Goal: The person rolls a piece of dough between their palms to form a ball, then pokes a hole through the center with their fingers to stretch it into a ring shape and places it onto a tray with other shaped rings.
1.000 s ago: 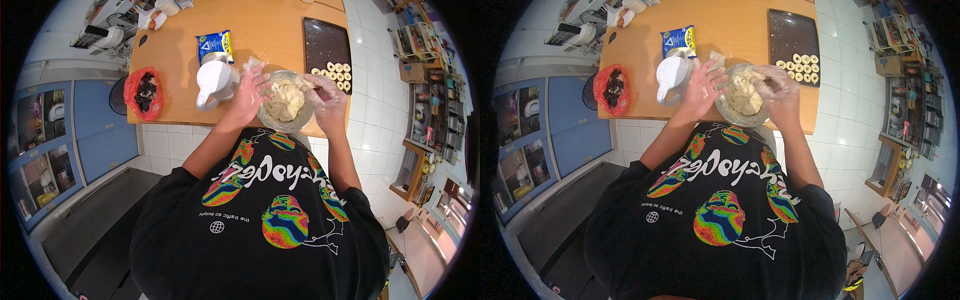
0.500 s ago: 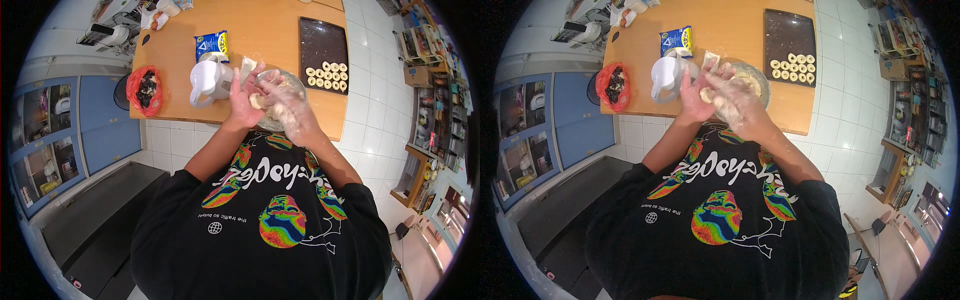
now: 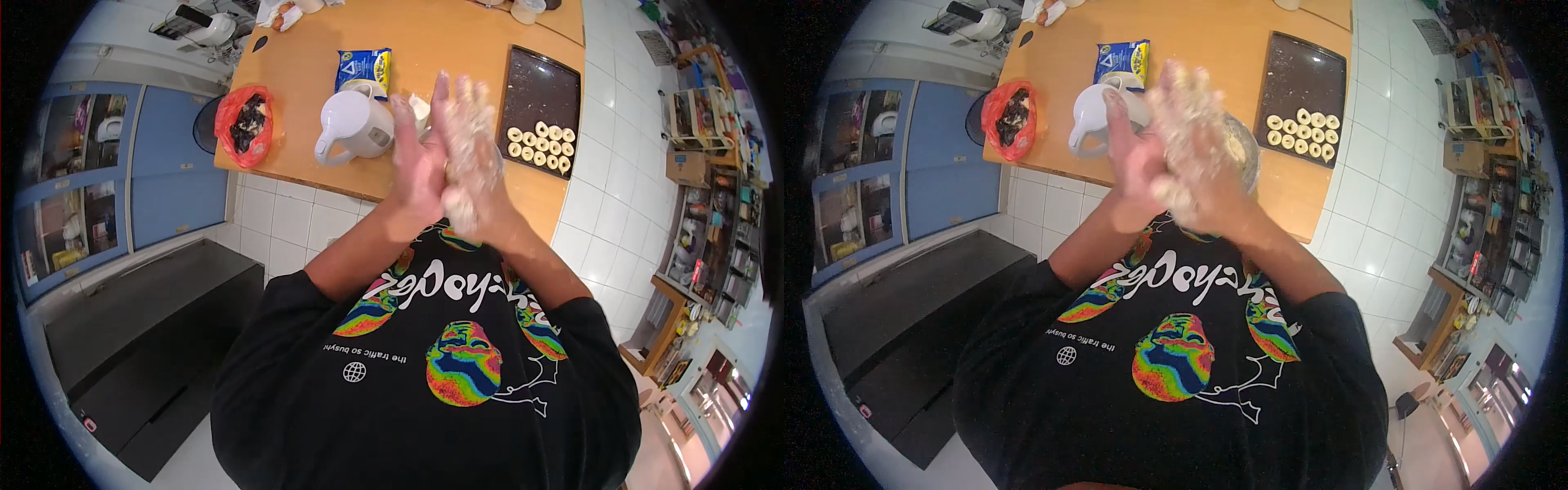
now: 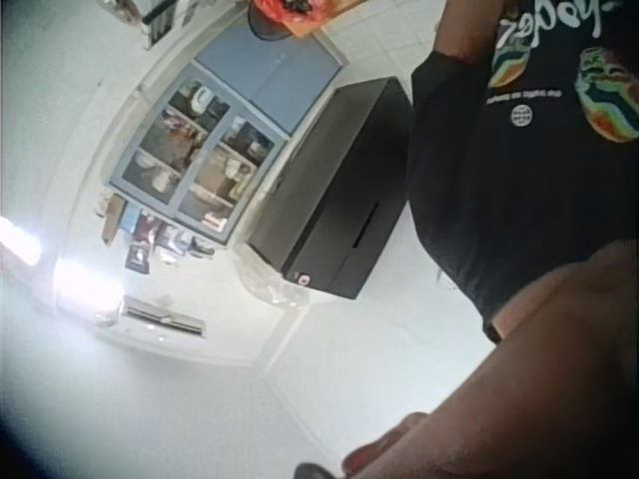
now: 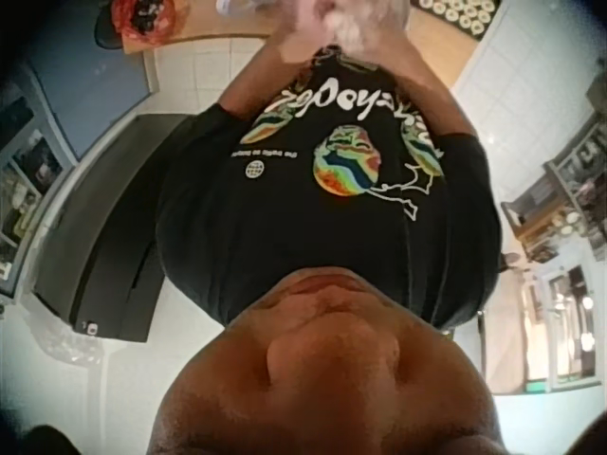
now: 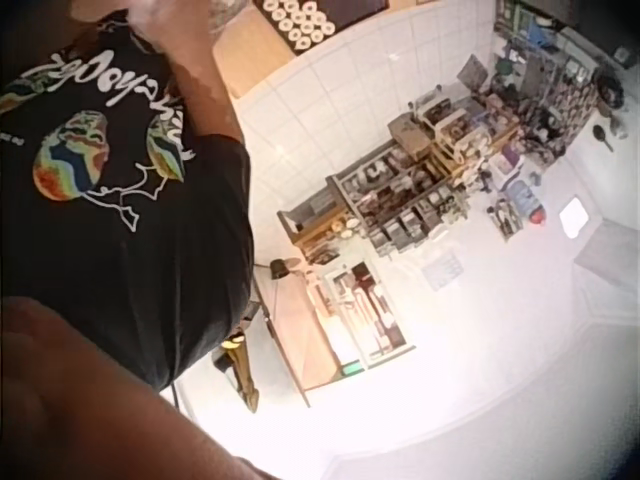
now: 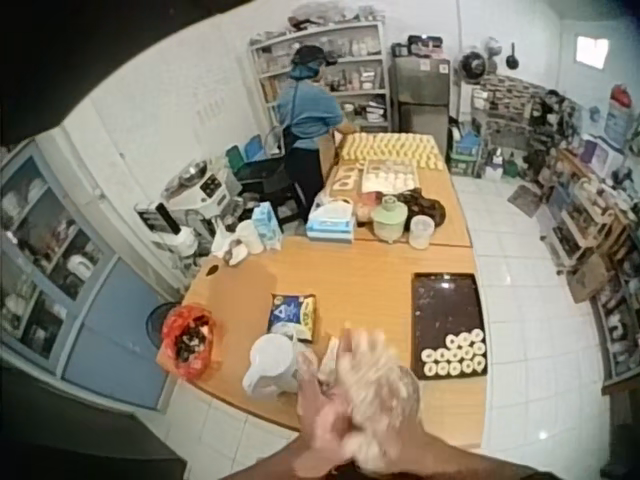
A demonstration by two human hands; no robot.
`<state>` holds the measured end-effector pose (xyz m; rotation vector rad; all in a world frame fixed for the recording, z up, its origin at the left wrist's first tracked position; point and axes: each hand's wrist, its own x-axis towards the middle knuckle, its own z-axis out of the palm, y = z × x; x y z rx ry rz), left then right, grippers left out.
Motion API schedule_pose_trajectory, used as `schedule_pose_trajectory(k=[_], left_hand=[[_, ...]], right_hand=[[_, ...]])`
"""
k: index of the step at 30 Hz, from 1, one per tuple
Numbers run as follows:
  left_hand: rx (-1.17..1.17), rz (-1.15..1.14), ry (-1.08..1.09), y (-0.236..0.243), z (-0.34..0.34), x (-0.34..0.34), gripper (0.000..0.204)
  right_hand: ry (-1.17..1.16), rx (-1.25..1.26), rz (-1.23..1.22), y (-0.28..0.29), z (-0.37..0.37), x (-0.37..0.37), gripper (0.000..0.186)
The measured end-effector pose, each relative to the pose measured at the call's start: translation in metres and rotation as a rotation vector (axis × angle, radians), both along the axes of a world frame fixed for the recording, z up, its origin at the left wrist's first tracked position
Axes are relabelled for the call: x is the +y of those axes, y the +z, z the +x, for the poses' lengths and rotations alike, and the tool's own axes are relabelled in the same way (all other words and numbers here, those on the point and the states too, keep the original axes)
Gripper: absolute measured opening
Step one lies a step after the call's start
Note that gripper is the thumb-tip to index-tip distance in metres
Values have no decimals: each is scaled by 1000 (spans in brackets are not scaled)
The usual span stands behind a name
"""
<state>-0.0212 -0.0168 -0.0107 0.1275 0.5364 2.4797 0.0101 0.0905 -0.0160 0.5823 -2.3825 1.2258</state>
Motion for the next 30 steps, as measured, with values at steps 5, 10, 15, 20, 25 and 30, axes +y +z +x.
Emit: schedule_pose_trajectory(k=[5,10,15,20,25,30], left_hand=[[406,-327,166,-16,23,2,85],[854,-230,284,-23,23,-4,75],[256,-171,70,-6,37,4,89],[365,-128,-44,-2,26,3,80],[277,41,99,0,38,16,81],[258,-93,26,-16,22,16,83]], right_hand=[[107,-35,-81,16,-6,-6,92],[235,171,-49,11,13,-10,98],[189,32,41,-3,18,8,109],[182,209,-8,1,30,0,107],[52,50,66,2,4,17,107],[213,245,59,20,23,-2,114]])
